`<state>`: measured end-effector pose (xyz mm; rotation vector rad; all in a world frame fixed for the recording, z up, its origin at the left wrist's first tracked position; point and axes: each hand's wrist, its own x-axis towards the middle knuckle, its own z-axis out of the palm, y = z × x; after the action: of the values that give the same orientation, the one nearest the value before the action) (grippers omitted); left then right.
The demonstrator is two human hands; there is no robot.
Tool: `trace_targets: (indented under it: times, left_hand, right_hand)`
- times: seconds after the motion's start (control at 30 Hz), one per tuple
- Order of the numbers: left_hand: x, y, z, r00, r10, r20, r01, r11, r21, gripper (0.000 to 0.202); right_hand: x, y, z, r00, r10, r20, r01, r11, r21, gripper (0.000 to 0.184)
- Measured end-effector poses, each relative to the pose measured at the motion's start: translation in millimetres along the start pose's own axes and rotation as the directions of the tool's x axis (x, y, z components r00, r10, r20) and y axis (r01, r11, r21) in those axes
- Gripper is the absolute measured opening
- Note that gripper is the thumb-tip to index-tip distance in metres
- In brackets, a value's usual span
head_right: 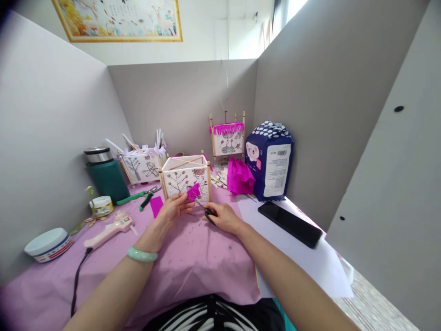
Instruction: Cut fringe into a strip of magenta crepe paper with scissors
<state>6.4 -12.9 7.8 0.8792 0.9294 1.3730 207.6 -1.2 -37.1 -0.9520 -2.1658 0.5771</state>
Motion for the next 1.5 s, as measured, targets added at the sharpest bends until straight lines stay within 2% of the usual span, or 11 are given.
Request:
trace_targets:
  times: [0.33, 0.63, 1.13, 1.5]
  left_hand:
    - [0.4, 0.7, -1.5, 1.000, 0.025, -0.013, -0.025, 0.999, -0.020, 0.012]
    - [0.6, 4.3, -0.2, 0.997, 0.048, -0.067, -0.053, 0.997, -0.063, 0.012]
    - [4.8, -1.4, -3.3, 0.998, 0.041, -0.040, -0.042, 0.998, -0.035, 0.021]
    - [6.1, -3.9, -2.6, 0.998, 0.034, -0.044, -0.036, 0.999, -0.036, 0.016]
  right_hand:
    - [0.0, -0.7, -0.8, 1.000, 0.016, 0.007, -0.016, 1.000, 0.023, 0.036]
    - [-2.6, -4.2, -3.9, 0.998, 0.041, 0.045, -0.044, 0.997, 0.071, 0.038]
    - [-2.1, -6.1, -2.8, 0.999, 0.033, 0.018, -0.034, 0.998, 0.049, 0.037]
    - [-2.3, -6.0, -2.8, 0.999, 0.021, 0.025, -0.022, 0.999, 0.030, 0.034]
